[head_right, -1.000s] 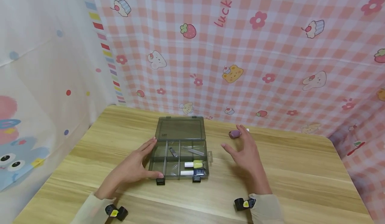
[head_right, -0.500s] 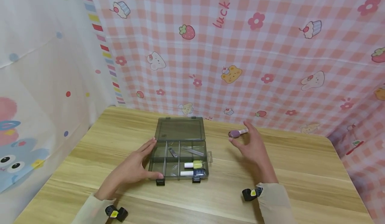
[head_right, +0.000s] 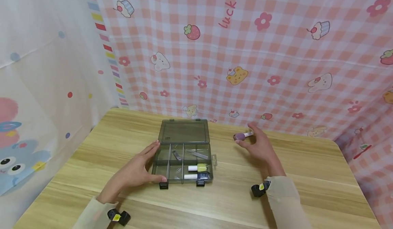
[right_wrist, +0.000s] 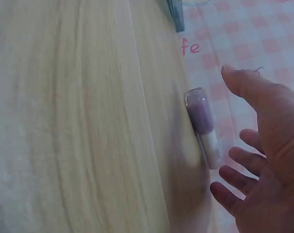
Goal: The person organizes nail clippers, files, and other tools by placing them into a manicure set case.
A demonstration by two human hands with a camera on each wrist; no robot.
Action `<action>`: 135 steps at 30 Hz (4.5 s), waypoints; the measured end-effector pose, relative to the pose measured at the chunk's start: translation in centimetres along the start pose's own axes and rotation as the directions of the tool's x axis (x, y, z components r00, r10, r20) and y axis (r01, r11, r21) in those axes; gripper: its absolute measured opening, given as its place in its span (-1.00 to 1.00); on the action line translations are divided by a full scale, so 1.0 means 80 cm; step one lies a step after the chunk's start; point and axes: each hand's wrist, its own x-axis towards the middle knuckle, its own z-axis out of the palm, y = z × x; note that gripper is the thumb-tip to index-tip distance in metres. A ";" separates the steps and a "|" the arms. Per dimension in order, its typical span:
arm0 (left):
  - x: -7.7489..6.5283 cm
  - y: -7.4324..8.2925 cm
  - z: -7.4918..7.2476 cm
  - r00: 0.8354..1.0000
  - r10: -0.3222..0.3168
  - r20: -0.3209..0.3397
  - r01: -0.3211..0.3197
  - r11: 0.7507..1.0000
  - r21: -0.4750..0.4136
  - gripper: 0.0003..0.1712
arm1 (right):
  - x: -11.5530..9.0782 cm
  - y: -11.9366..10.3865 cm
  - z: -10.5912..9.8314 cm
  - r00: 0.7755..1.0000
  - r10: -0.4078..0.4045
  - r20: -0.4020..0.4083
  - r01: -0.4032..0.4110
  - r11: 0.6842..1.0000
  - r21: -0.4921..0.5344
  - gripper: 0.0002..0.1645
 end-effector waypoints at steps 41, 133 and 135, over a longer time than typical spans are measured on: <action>0.000 0.000 -0.003 1.000 0.005 0.000 -0.005 1.000 -0.006 0.56 | -0.004 -0.001 0.023 0.979 -0.047 -0.200 0.013 0.986 -0.165 -0.77; 0.004 -0.001 -0.001 1.000 0.027 -0.005 -0.027 1.000 0.016 0.54 | -0.078 -0.118 0.094 0.946 -0.313 -0.080 0.316 0.949 0.023 -0.80; 0.003 -0.001 0.000 1.000 0.026 -0.006 -0.026 1.000 0.018 0.53 | -0.077 -0.115 0.090 0.944 -0.316 -0.095 0.319 0.947 0.024 -0.80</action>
